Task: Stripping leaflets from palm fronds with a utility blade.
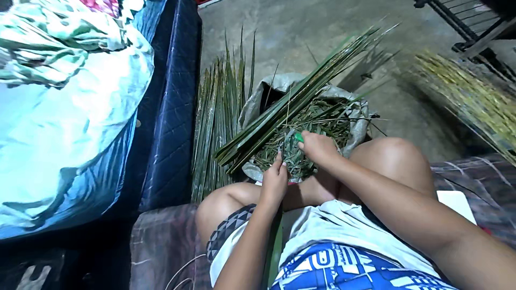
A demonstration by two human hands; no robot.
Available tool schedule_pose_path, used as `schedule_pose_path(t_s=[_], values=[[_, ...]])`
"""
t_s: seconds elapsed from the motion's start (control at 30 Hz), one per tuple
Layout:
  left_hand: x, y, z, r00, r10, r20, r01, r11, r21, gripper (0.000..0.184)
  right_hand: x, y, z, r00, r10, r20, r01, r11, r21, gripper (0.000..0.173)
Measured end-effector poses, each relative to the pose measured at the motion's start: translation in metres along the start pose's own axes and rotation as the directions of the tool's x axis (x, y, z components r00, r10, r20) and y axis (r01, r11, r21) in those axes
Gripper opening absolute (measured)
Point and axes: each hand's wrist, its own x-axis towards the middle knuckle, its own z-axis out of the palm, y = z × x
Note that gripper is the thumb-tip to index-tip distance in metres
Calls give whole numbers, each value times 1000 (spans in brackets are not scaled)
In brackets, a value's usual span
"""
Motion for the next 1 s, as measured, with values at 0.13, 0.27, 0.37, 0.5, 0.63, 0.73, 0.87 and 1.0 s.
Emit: schedule_pose_path(t_s=[0.13, 0.27, 0.37, 0.5, 0.63, 0.73, 0.87, 1.0], values=[[1, -1, -3, 999, -17, -28, 17, 1000, -2, 45, -30, -6, 8, 962, -159, 222, 130, 982, 138, 33], [0, -2, -5, 999, -25, -36, 26, 999, 21, 49, -48, -13, 22, 925, -216, 312, 182, 974, 135, 33], [0, -4, -1, 999, -25, -25, 26, 998, 50, 40, -37, -15, 17, 960, -158, 232, 169, 985, -32, 37], [-2, 0, 3, 999, -34, 26, 33, 999, 22, 47, -6, -5, 11, 996, -49, 73, 55, 995, -86, 36], [-2, -3, 3, 999, -23, 33, 23, 1000, -1, 47, -7, -2, 5, 998, -37, 53, 38, 999, -12, 33], [0, -4, 1, 999, -41, 1, 41, 999, -6, 40, -31, -7, 14, 959, -164, 232, 144, 985, 100, 33], [-1, -6, -2, 999, -47, -22, 47, 998, 31, 40, -41, -11, 20, 938, -191, 288, 178, 981, 72, 33], [-4, -2, 2, 1000, -23, 17, 22, 997, 71, 46, -14, -7, 11, 987, -60, 151, 72, 995, -73, 37]])
